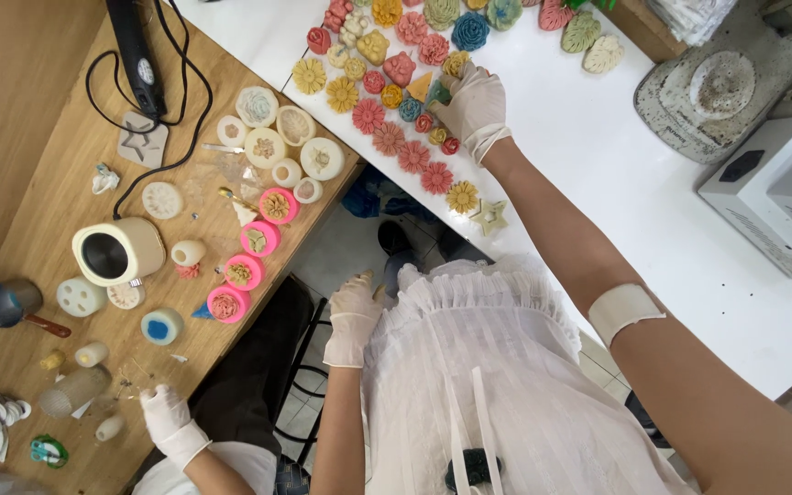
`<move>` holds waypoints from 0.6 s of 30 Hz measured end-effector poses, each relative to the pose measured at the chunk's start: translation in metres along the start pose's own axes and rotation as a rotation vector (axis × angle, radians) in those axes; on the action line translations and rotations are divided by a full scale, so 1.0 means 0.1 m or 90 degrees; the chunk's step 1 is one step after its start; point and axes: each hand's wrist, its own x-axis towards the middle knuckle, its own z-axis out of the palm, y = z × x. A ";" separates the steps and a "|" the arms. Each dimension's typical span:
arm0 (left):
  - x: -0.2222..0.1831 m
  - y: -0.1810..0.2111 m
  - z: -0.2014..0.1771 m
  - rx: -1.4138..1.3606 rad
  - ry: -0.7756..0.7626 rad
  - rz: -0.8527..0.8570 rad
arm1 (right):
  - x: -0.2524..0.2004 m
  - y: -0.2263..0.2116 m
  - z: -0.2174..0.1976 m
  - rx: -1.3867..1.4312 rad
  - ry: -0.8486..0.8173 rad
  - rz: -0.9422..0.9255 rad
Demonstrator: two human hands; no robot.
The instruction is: The person is arranging and inspecting colorful flower-shaped wax items on a workbench in a candle studio.
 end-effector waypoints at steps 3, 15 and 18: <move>-0.02 0.00 -0.01 0.006 0.012 0.012 | 0.02 -0.07 -0.06 -0.004 -0.005 0.017; 0.23 -0.14 0.31 -0.002 -0.030 -0.023 | 0.09 -0.09 -0.07 -0.025 -0.042 0.058; 0.37 -0.26 0.55 0.002 -0.062 -0.051 | 0.10 -0.14 -0.09 -0.016 -0.060 0.066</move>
